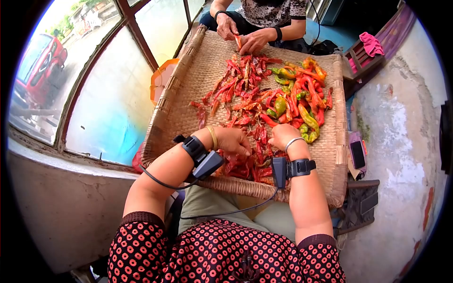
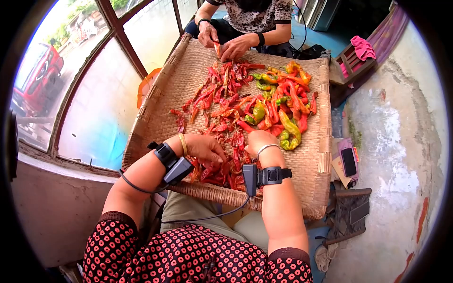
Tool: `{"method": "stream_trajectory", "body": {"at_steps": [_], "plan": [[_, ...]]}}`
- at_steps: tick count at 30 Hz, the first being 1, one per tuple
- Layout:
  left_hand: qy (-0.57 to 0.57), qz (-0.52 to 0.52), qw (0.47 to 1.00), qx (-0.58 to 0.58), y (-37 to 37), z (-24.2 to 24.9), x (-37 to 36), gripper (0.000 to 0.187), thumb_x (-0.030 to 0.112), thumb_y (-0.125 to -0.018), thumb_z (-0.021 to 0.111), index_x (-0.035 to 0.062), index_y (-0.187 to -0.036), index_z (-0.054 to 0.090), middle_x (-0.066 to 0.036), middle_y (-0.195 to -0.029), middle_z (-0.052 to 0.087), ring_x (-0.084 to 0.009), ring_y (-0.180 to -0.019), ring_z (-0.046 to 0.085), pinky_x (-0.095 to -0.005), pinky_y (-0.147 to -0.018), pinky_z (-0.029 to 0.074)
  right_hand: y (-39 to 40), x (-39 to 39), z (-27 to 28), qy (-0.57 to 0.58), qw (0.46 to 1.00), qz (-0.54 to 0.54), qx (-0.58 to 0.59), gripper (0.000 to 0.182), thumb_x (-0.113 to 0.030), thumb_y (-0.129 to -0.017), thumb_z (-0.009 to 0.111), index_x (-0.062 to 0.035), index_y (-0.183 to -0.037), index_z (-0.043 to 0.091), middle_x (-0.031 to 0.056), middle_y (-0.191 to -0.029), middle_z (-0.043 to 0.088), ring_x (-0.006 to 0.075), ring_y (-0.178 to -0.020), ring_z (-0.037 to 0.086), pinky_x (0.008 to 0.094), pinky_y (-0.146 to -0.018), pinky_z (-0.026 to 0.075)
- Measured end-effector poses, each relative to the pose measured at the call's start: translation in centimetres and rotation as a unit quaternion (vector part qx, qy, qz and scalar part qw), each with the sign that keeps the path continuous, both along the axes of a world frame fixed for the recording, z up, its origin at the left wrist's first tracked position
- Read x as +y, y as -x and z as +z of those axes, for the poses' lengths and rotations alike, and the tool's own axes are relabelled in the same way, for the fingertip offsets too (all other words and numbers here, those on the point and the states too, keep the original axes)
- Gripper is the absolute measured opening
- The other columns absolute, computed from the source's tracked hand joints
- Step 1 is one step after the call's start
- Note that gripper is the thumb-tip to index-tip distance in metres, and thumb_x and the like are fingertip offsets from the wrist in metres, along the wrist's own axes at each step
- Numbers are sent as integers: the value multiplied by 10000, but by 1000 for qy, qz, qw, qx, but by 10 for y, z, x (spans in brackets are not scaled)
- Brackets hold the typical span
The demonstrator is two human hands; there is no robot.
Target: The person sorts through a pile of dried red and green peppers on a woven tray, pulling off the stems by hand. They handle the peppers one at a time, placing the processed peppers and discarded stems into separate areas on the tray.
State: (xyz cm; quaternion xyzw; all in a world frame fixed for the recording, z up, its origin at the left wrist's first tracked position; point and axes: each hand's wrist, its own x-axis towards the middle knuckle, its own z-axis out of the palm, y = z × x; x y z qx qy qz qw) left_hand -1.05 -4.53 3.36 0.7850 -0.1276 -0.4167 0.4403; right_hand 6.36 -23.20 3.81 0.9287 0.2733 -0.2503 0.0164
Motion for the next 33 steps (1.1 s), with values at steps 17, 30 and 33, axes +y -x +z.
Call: {"method": "stream_trajectory", "body": {"at_steps": [17, 30, 33], "plan": [[-77, -21, 961, -265, -11, -26, -5, 388, 237, -769, 578, 78, -1121, 534, -139, -1008, 592, -276, -904, 566, -337, -809, 437, -7, -3, -8, -266, 962, 7, -55, 280, -218, -718, 629, -16, -911, 602, 113, -791, 628, 214, -656, 592, 312, -644, 475], [-41, -42, 973, -225, -10, -28, -11, 244, 258, -746, 609, 74, -903, 644, -91, -782, 639, -216, -731, 599, -319, -670, 466, 30, -22, 1, 44, 899, -25, 434, 276, -285, -807, 574, -16, -851, 618, 107, -726, 636, 162, -632, 619, 287, -549, 505], [-27, -76, 975, -209, -9, -33, -8, 240, 246, -741, 616, 68, -901, 645, -87, -786, 640, -196, -724, 597, -304, -665, 467, 22, -24, -15, 45, 901, -21, 431, 311, -278, -807, 568, -17, -976, 587, 90, -761, 635, 157, -635, 610, 282, -549, 500]]}}
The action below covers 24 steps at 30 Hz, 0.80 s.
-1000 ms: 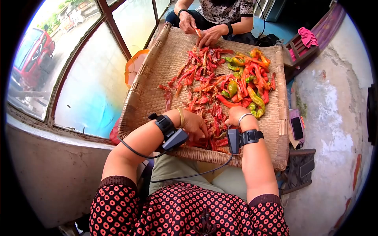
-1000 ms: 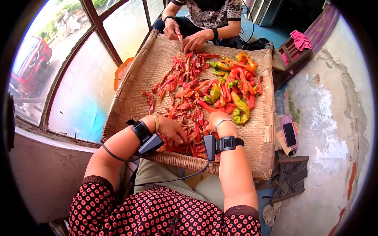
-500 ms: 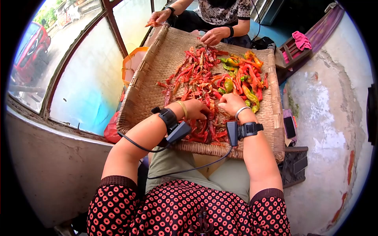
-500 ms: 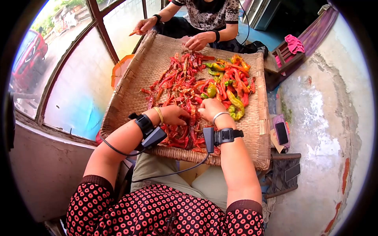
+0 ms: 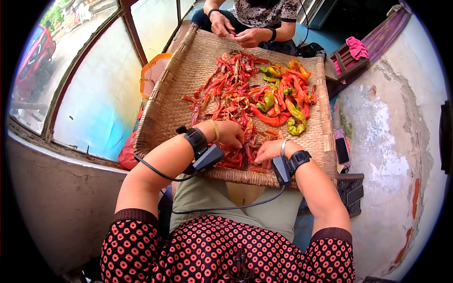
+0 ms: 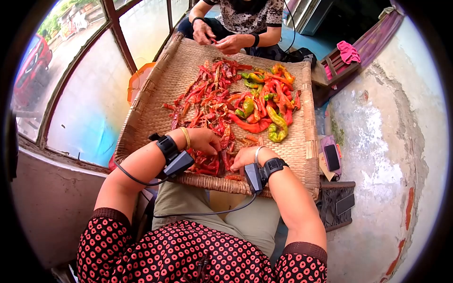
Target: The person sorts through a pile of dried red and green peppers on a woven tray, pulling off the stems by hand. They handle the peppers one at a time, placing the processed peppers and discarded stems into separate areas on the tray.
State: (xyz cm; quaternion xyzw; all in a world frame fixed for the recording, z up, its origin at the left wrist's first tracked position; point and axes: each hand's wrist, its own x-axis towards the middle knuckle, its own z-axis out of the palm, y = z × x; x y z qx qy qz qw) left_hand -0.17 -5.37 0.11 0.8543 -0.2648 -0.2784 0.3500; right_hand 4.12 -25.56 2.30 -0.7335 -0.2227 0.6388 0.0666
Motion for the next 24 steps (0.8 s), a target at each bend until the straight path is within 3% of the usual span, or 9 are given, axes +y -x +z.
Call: {"method": "stream_trajectory", "body": {"at_steps": [3, 4, 6, 8, 10, 15, 18, 22, 24], "plan": [[2, 25, 1000, -17, -1, 3, 0, 250, 238, -741, 610, 64, -918, 640, -104, -805, 638, -216, -752, 601, -312, -683, 467, -13, 5, -7, -150, 986, -64, -20, 333, -233, -789, 585, -41, -1060, 566, 46, -820, 616, 102, -675, 569, 244, -566, 465], [1, 30, 999, -36, -2, 4, 1, 255, 231, -737, 609, 64, -928, 637, -114, -816, 636, -230, -768, 601, -319, -695, 465, -9, 16, 21, -210, 968, -2, -135, 331, -213, -774, 598, -47, -1058, 569, 20, -797, 595, 85, -662, 544, 226, -549, 440], [-2, 34, 998, -54, -3, 8, 4, 261, 224, -732, 608, 64, -937, 634, -124, -827, 634, -245, -785, 601, -325, -706, 464, -31, 20, -18, -405, 888, -83, -200, 327, -212, -766, 604, -43, -1043, 571, 0, -753, 577, 75, -630, 533, 214, -521, 425], [-22, 108, 988, -108, -2, 14, 8, 254, 183, -741, 608, 60, -963, 619, -122, -879, 626, -249, -816, 594, -328, -734, 459, -31, 32, 11, -338, 892, -191, -232, 344, -264, -722, 610, -6, -950, 608, 117, -936, 619, 202, -841, 586, 299, -755, 453], [-2, 134, 978, -161, -1, 17, 14, 220, 171, -743, 601, 55, -928, 630, -132, -834, 627, -260, -783, 598, -334, -716, 467, -40, 32, 9, -296, 868, -272, -292, 229, -234, -716, 609, -36, -829, 635, 107, -874, 631, 211, -703, 614, 329, -661, 472], [-72, 209, 953, -207, -2, 26, 25, 151, 156, -737, 596, 73, -854, 644, -121, -753, 624, -277, -702, 595, -355, -673, 475, -34, 2, 7, -149, 839, -104, -513, 215, -219, -705, 629, -93, -879, 613, 138, -906, 616, 297, -817, 591, 383, -709, 469], [-107, 229, 940, -228, -4, 23, 25, 159, 153, -730, 595, 66, -859, 629, -133, -751, 611, -290, -706, 584, -370, -667, 470, -20, 10, 18, -91, 836, -80, -536, 235, -212, -712, 621, -86, -909, 598, 136, -897, 617, 301, -856, 584, 390, -736, 466], [-82, 250, 922, -283, -9, 18, 14, 346, 123, -716, 588, 94, -1059, 556, -133, -994, 563, -301, -892, 545, -369, -771, 451, -24, 16, 8, -28, 864, -17, -502, 288, -290, -701, 660, -96, -905, 602, 123, -892, 616, 291, -874, 574, 374, -769, 451], [-39, 220, 873, -434, -12, 12, 10, 414, 117, -704, 603, 98, -1110, 526, -135, -1064, 530, -313, -964, 507, -370, -837, 424, -19, 20, 13, -21, 884, -14, -467, 304, -294, -698, 660, -91, -919, 609, 116, -894, 617, 285, -874, 576, 373, -777, 452]]}}
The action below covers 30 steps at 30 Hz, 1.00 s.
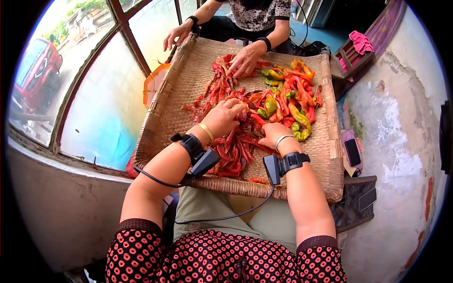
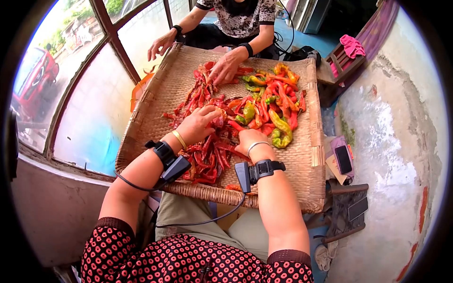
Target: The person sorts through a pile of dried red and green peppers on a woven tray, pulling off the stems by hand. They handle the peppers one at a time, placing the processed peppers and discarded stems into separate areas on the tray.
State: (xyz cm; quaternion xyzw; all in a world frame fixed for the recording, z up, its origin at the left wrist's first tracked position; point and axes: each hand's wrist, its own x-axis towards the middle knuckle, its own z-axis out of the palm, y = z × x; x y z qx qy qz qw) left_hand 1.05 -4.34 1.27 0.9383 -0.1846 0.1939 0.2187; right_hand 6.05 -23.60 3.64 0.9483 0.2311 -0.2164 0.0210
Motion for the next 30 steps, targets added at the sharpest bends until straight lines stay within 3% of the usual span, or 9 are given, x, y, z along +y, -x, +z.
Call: {"method": "stream_trajectory", "body": {"at_steps": [4, 6, 8, 10, 20, 22, 26, 30], "plan": [[-20, -25, 994, 107, -1, -6, 5, 480, 105, -691, 633, 89, -1149, 489, -141, -1128, 485, -323, -1067, 433, -381, -905, 380, 1, 6, -8, -34, 996, 78, 39, 273, -256, -703, 648, -67, -898, 618, 127, -892, 616, 274, -881, 576, 366, -764, 457], [-35, -47, 980, 193, 0, -7, 6, 475, 119, -692, 636, 88, -1144, 495, -143, -1099, 506, -317, -1046, 456, -380, -885, 391, -3, 8, -18, -102, 984, 115, 92, 240, -220, -704, 635, -65, -887, 621, 132, -875, 617, 268, -862, 580, 351, -755, 458], [-18, -75, 979, 191, -2, -5, 8, 426, 126, -692, 636, 73, -1102, 533, -146, -1043, 551, -305, -993, 504, -374, -847, 414, -2, 6, -17, -130, 983, 98, 84, 240, -185, -676, 598, -98, -897, 635, 146, -889, 617, 286, -873, 581, 367, -763, 463], [-7, -108, 964, 241, -4, -4, 5, 343, 135, -703, 627, 57, -1034, 579, -138, -979, 590, -292, -917, 550, -368, -801, 437, -4, 0, -21, -189, 979, 65, 26, 186, -183, -687, 632, -62, -827, 620, 122, -823, 621, 270, -805, 584, 349, -716, 460], [-20, -93, 957, 275, -6, 3, -10, 297, 144, -720, 609, 49, -1001, 597, -130, -952, 605, -287, -883, 568, -352, -785, 447, -9, -19, -15, -172, 982, 70, 36, 183, -163, -690, 608, -60, -842, 607, 130, -832, 616, 282, -816, 580, 356, -724, 457], [-10, -80, 957, 280, -4, 6, -9, 298, 140, -720, 606, 49, -1003, 595, -135, -949, 605, -286, -883, 570, -346, -785, 446, -10, -16, -10, -173, 982, 69, -21, 171, -164, -700, 596, -66, -839, 606, 130, -823, 615, 287, -814, 577, 370, -729, 455], [11, -84, 950, 301, -1, 7, -4, 294, 133, -721, 604, 50, -1003, 595, -139, -942, 608, -280, -874, 575, -341, -781, 447, -13, -17, -6, -248, 965, 32, -82, 147, -169, -709, 592, -60, -807, 596, 113, -862, 593, 285, -837, 558, 379, -733, 449], [-6, -72, 954, 293, 0, 8, -3, 275, 151, -715, 613, 73, -979, 615, -130, -887, 622, -271, -823, 587, -343, -751, 456, -13, -19, -12, -264, 962, 30, -55, 151, -172, -713, 592, -47, -799, 590, 116, -869, 582, 284, -841, 552, 378, -732, 443]]}}
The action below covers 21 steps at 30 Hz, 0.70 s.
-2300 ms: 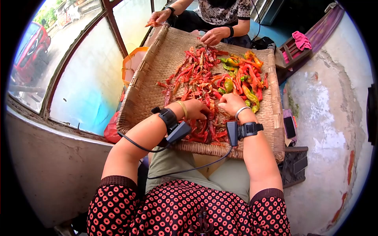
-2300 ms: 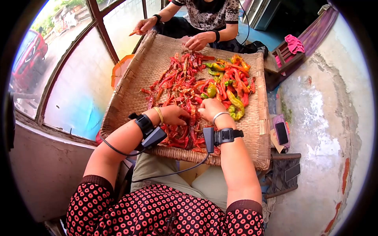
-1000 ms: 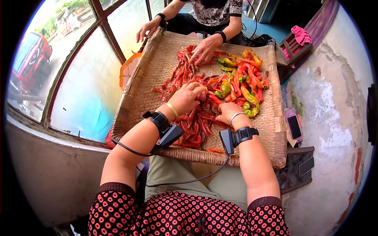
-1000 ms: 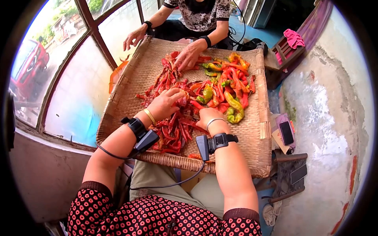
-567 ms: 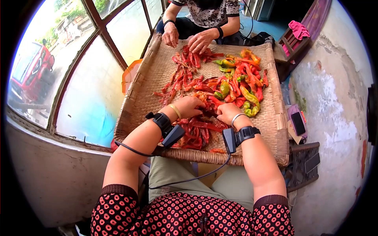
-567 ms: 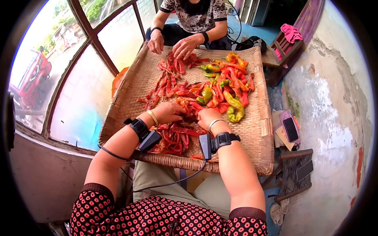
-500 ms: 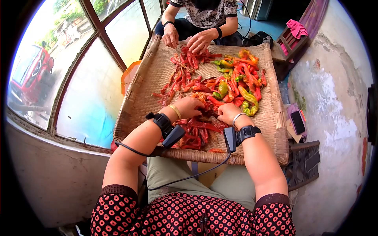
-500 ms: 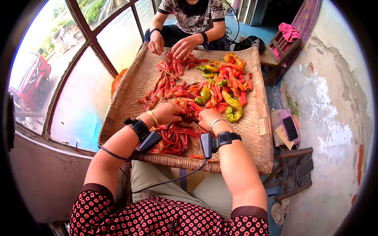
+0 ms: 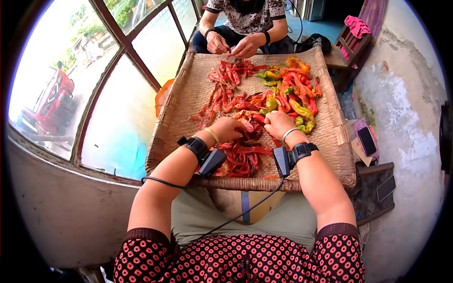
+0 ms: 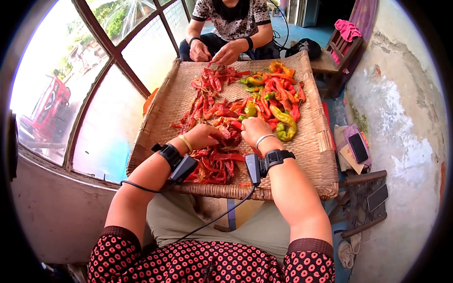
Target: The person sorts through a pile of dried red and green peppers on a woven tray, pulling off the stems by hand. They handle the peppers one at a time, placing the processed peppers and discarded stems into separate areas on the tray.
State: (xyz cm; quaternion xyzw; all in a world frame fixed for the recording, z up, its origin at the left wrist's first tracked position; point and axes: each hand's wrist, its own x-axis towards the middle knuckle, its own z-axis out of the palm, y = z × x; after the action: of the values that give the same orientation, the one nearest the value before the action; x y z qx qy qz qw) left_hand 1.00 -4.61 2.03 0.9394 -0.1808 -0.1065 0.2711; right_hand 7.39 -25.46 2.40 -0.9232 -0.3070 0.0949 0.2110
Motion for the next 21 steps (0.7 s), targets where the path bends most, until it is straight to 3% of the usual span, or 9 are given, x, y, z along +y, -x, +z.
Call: {"method": "stream_trajectory", "body": {"at_steps": [6, 8, 9, 10, 12, 13, 16, 20, 21], "plan": [[48, -21, 998, 42, 1, 5, 1, 266, 156, -729, 624, 57, -976, 612, -121, -879, 629, -237, -812, 599, -318, -736, 464, 3, 12, -6, -139, 990, 9, 27, 200, -187, -713, 591, -26, -832, 601, 141, -786, 622, 291, -728, 592, 353, -690, 468], [78, 43, 996, 4, 4, 5, -1, 268, 188, -752, 618, 63, -988, 607, -119, -874, 630, -235, -800, 602, -316, -729, 467, 7, 19, -5, -232, 965, -24, 118, 219, -180, -716, 615, -6, -848, 600, 123, -818, 632, 233, -711, 602, 329, -688, 470], [130, 58, 990, -10, 7, 6, -1, 262, 212, -766, 613, 57, -977, 603, -125, -841, 627, -236, -759, 604, -321, -697, 467, 4, 21, -15, -287, 940, -32, 184, 206, -156, -740, 622, 13, -856, 594, 72, -825, 633, 166, -700, 587, 296, -674, 467], [133, 61, 989, -8, 7, 8, -2, 262, 212, -766, 613, 57, -977, 603, -125, -841, 627, -236, -759, 604, -321, -697, 467, 7, 23, -11, -282, 941, -31, 186, 206, -156, -740, 622, 13, -856, 594, 72, -825, 633, 166, -700, 587, 296, -674, 467], [144, 72, 986, 46, 6, 13, -4, 236, 211, -763, 618, 40, -926, 603, -124, -778, 622, -231, -693, 595, -321, -653, 462, 14, 27, 4, -333, 872, -86, 348, 175, -129, -770, 603, 10, -876, 589, 29, -826, 609, 117, -695, 563, 258, -629, 466], [161, 72, 984, 32, 7, 13, -5, 205, 200, -762, 619, 27, -871, 599, -118, -716, 608, -209, -641, 576, -313, -616, 453, 14, 28, 0, -340, 872, -80, 343, 164, -123, -788, 592, -8, -905, 586, 1, -787, 581, 73, -665, 536, 211, -562, 452], [169, 117, 978, 34, 8, 15, -7, 166, 181, -754, 621, 20, -767, 583, -100, -643, 573, -170, -613, 560, -311, -583, 446, 13, 32, -14, -390, 871, -69, 290, 150, -124, -789, 592, -20, -897, 591, -7, -770, 580, 54, -638, 524, 191, -507, 437], [154, 119, 981, 6, 3, 10, 0, 149, 156, -773, 611, 14, -772, 565, -77, -627, 564, -143, -570, 551, -294, -542, 449, 15, 31, -7, -423, 843, -120, 309, 110, -100, -786, 588, -35, -874, 603, -15, -757, 588, 46, -630, 510, 193, -520, 433], [220, 171, 960, -30, 1, 8, 3, 158, 148, -761, 617, 1, -769, 560, -100, -630, 570, -169, -572, 561, -301, -538, 451, 15, 30, -1, -392, 849, -150, 323, 109, -87, -785, 583, -35, -878, 605, -15, -762, 595, 43, -629, 509, 188, -535, 425]]}}
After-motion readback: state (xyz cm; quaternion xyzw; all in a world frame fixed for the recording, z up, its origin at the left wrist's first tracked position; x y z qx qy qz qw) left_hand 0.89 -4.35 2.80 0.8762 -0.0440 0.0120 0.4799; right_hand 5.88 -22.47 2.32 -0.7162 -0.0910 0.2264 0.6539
